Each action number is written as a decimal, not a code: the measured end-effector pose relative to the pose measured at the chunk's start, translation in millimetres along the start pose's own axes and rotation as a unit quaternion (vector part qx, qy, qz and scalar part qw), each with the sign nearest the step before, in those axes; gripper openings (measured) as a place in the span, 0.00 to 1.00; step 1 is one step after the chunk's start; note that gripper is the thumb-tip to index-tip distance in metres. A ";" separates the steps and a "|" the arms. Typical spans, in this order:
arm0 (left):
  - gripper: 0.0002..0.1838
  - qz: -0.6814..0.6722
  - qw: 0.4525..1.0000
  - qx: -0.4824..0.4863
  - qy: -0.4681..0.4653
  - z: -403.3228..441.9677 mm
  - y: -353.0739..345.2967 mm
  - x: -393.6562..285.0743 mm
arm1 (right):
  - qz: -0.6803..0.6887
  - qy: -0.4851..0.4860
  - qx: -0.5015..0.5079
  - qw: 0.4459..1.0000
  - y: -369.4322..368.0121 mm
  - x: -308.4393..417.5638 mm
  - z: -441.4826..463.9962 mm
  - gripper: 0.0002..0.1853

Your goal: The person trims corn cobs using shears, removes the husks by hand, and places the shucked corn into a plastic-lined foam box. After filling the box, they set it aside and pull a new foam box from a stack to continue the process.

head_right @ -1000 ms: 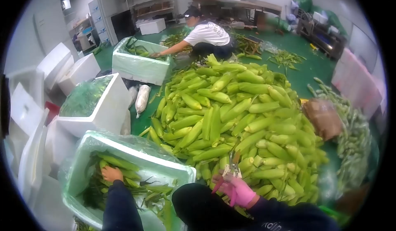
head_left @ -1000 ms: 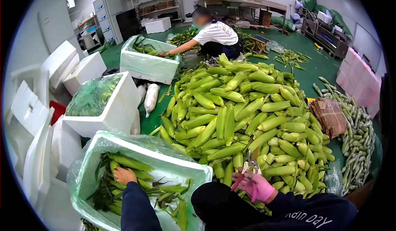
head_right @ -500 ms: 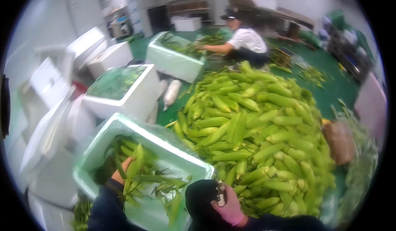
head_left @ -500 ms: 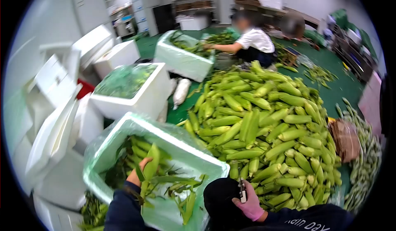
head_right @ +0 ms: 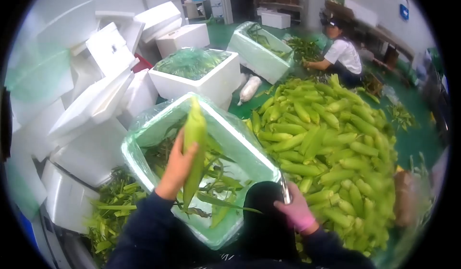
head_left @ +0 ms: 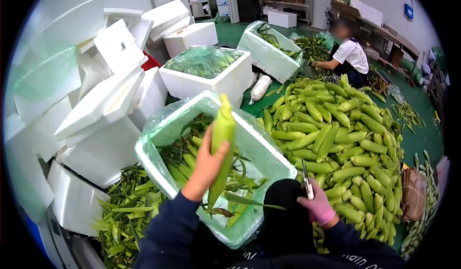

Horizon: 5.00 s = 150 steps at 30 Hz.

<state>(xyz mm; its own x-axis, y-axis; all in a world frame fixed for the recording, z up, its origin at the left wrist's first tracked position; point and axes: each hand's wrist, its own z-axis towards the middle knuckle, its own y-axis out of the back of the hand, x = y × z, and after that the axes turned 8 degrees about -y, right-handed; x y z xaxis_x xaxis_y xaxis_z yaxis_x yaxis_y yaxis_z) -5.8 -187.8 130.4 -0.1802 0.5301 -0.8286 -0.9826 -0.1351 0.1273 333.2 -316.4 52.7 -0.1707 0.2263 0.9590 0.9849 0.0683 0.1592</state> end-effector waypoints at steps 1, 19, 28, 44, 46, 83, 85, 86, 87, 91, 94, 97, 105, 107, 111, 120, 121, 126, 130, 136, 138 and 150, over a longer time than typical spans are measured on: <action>0.36 0.022 0.999 0.026 0.019 -19.8 1.3 -10.6 | -0.009 0.015 0.035 0.999 -3.2 27.3 0.3 0.37; 0.43 0.546 0.831 -0.084 0.060 -200.4 163.9 -95.3 | -0.388 0.347 0.390 0.759 -257.6 158.4 69.6 0.34; 0.43 0.565 0.777 -0.224 0.162 -267.5 179.7 -99.2 | -0.316 0.276 0.498 0.759 -351.2 146.1 11.8 0.23; 0.34 -0.362 0.788 -0.497 0.012 -321.8 222.5 -93.9 | 0.175 -0.108 0.611 0.764 -359.6 153.2 -73.5 0.29; 0.25 -0.146 0.699 -0.698 0.043 -341.8 260.9 -69.8 | 0.256 0.089 0.578 0.770 -369.5 182.6 -48.7 0.30; 0.37 -0.557 0.792 -0.185 0.171 -297.7 156.2 -97.5 | -0.237 0.109 0.642 0.721 -284.2 122.1 -24.0 0.39; 0.37 -0.571 0.782 -0.145 0.203 -304.7 153.7 -95.3 | -0.238 0.134 0.643 0.716 -286.0 128.0 -23.5 0.39; 0.37 -0.577 0.777 -0.131 0.216 -309.3 152.4 -95.8 | -0.257 0.149 0.647 0.702 -286.1 133.2 -21.3 0.39; 0.38 -0.575 0.761 -0.142 0.264 -311.5 150.8 -99.8 | -0.277 0.164 0.653 0.686 -287.6 142.0 -18.9 0.39; 0.36 -0.627 0.721 -0.117 0.269 -329.6 146.0 -95.7 | -0.350 0.188 0.690 0.605 -302.3 163.0 -10.1 0.35; 0.39 -0.667 0.699 -0.120 0.230 -334.8 148.2 -91.7 | -0.321 0.265 0.695 0.586 -308.7 151.6 -3.9 0.20; 0.35 -0.622 0.739 -0.155 0.207 -332.4 153.7 -98.1 | -0.225 0.093 0.712 0.658 -313.3 130.7 -7.9 0.13; 0.28 -0.357 0.840 -0.343 0.222 -316.5 178.0 -114.9 | -0.266 0.366 0.459 0.765 -311.7 116.4 -29.3 0.21; 0.25 -0.297 0.851 -0.350 0.254 -309.2 177.6 -123.0 | -0.299 0.388 0.440 0.752 -313.7 115.6 -34.1 0.32; 0.28 -0.274 0.850 -0.333 0.304 -301.0 166.2 -126.1 | -0.333 0.502 0.338 0.723 -326.2 121.9 -36.0 0.28; 0.38 0.007 0.905 -0.293 0.308 -315.0 166.8 -127.1 | -0.439 0.430 0.390 0.685 -324.3 137.9 -22.3 0.20; 0.38 0.023 0.908 -0.298 0.293 -314.2 167.2 -126.5 | -0.391 0.440 0.392 0.708 -324.6 138.3 -22.5 0.22; 0.39 0.075 0.903 -0.320 0.276 -308.8 162.7 -125.4 | -0.273 0.465 0.376 0.753 -328.4 128.6 -28.0 0.27; 0.35 0.268 0.900 -0.271 0.212 -312.9 153.4 -126.5 | -0.008 -0.122 0.601 0.790 -313.5 142.4 -25.3 0.14; 0.32 0.400 0.912 -0.084 0.025 -272.4 161.4 -132.3 | -0.039 -0.103 0.587 0.802 -289.0 162.1 -37.1 0.20; 0.30 0.413 0.910 -0.010 -0.005 -252.5 153.3 -136.6 | -0.092 -0.098 0.583 0.801 -271.1 169.6 -32.4 0.20; 0.51 0.287 0.898 0.320 -0.089 -169.5 84.6 -84.2 | -0.129 0.267 0.380 0.876 -151.8 106.7 2.8 0.21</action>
<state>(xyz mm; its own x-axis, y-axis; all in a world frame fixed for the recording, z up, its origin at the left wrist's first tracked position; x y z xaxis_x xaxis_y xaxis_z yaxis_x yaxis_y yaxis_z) -66.3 -385.8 118.5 -0.6143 0.6598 -0.4329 -0.5393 0.0494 0.8406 165.4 -299.9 130.2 -0.1466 -0.3656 0.9191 0.5774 0.7228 0.3796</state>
